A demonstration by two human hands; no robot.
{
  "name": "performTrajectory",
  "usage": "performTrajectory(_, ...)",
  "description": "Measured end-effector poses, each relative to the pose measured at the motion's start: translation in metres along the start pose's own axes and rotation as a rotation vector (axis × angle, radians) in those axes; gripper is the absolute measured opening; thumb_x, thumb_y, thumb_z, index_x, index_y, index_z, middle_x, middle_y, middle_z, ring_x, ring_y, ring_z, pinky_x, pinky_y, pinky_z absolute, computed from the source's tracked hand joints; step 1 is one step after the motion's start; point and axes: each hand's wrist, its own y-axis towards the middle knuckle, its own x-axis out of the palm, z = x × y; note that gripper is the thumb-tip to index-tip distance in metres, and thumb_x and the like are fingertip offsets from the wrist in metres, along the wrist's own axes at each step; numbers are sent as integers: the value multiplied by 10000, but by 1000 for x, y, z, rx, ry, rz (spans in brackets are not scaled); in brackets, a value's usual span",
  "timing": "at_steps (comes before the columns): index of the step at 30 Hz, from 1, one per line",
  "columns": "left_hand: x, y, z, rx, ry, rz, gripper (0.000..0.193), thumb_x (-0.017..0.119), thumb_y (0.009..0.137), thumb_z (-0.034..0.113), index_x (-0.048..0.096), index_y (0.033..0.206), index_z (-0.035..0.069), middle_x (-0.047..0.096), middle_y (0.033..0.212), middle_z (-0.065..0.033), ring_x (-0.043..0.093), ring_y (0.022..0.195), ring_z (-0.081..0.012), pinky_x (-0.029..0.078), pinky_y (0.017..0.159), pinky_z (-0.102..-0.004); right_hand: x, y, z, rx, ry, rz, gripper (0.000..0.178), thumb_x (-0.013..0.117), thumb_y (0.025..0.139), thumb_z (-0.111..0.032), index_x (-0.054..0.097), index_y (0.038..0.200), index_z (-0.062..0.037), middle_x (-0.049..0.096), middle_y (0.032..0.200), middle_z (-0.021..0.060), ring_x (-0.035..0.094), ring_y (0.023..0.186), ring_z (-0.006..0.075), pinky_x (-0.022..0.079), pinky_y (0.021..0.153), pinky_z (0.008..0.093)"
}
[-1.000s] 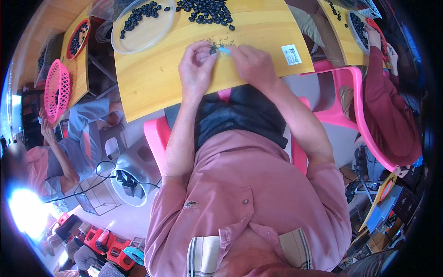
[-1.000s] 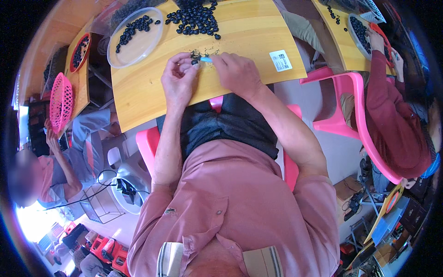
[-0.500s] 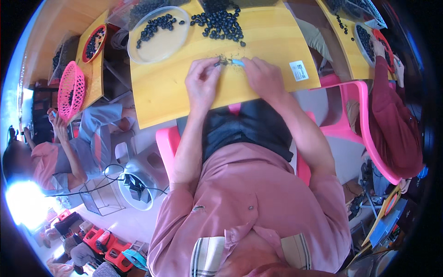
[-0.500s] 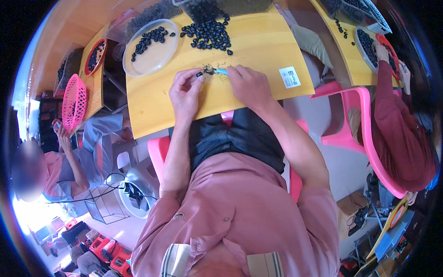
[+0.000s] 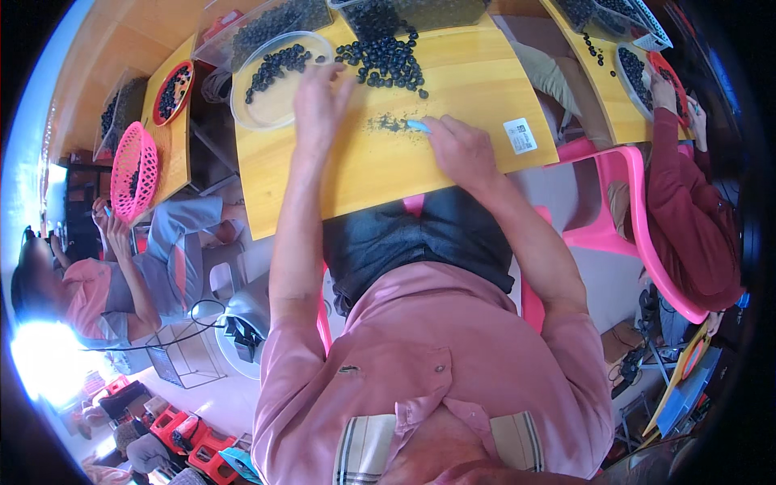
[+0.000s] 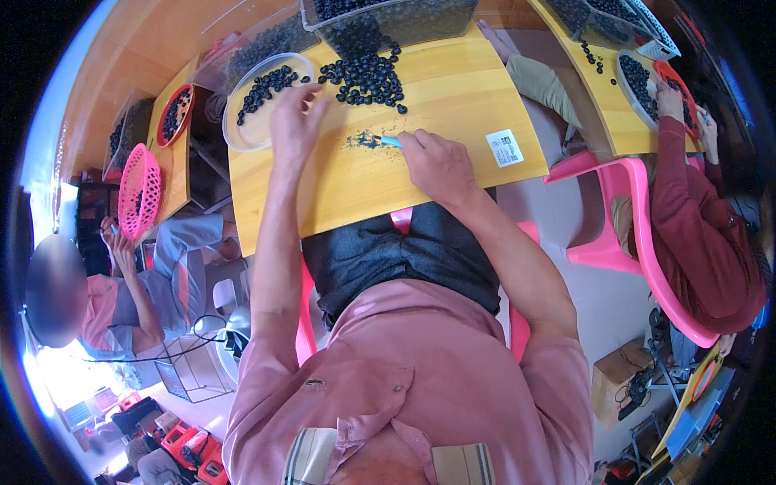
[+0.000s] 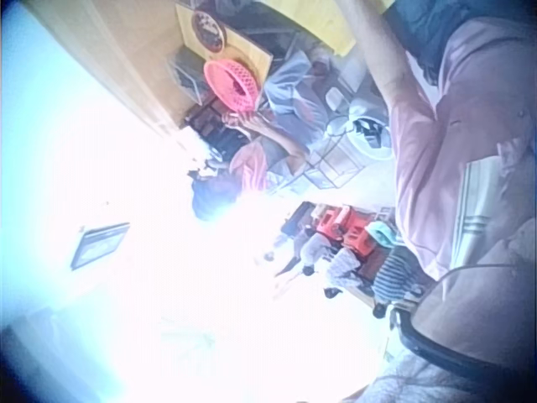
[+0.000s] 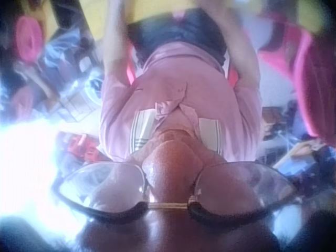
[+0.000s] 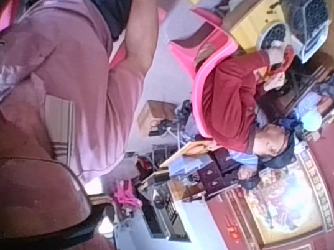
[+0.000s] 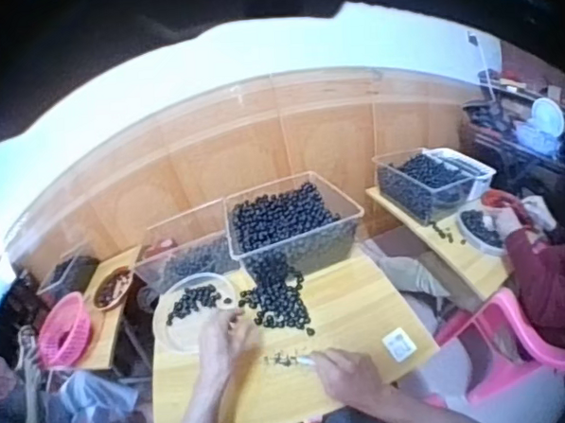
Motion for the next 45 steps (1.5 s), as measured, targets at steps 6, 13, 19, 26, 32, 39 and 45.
performTrajectory(6, 46, -9, -2, -68, 56, -6, 331, 846, 869, 282, 795, 1055, 13, 719, 910, -164, 706, 815, -307, 556, 747, -429, -2, 0, -2, 7, -14, -10, 128, 664, 927, -124, 700, 1040, -74, 620, 795, 68, 704, 726, 255, 568, 602, 400)
performTrajectory(13, 44, -14, 4, -97, 65, 21, 298, 824, 869, 225, 779, 1039, -16, 754, 942, -180, 752, 853, -284, 582, 795, -392, -3, 1, -2, -1, 7, 0, 135, 674, 926, -135, 698, 1041, -67, 627, 802, 71, 703, 726, 263, 567, 607, 407)
performTrajectory(19, 34, -53, 35, -300, -245, 14, 196, 789, 871, 140, 746, 1004, 3, 772, 883, -152, 750, 792, -229, 584, 768, -341, -2, -1, 0, 11, 8, -8, 152, 676, 938, -152, 699, 1060, -63, 637, 813, 72, 707, 734, 267, 567, 611, 417)
performTrajectory(26, 48, -96, 46, -379, -515, 24, 222, 825, 874, 84, 748, 1062, -8, 760, 901, -80, 706, 805, -119, 571, 765, -271, -1, 0, -2, 16, 13, -5, 144, 694, 938, -155, 701, 1062, -81, 646, 821, 69, 713, 744, 266, 570, 610, 407)
performTrajectory(32, 46, -97, 46, -357, -644, 44, 209, 775, 929, 3, 724, 1131, -17, 731, 974, -31, 673, 868, -79, 547, 807, -222, -1, -1, 0, -1, -12, -2, 137, 699, 931, -152, 700, 1052, -88, 644, 811, 66, 715, 742, 256, 569, 604, 392)
performTrajectory(39, 46, -99, 42, -283, -568, 21, 233, 771, 930, -3, 713, 1155, -22, 725, 1018, -50, 680, 904, -89, 554, 830, -229, -5, -1, -4, -53, -2, 31, 99, 690, 928, -155, 680, 1005, -95, 618, 772, 58, 701, 708, 244, 558, 584, 380)
performTrajectory(45, 47, -100, 47, -288, -628, 8, 300, 760, 921, -32, 687, 1212, -25, 724, 1042, -68, 685, 918, -99, 571, 847, -244, -2, -3, -3, -139, -59, 37, 88, 671, 929, -148, 671, 998, -92, 596, 748, 48, 687, 674, 213, 538, 557, 352)
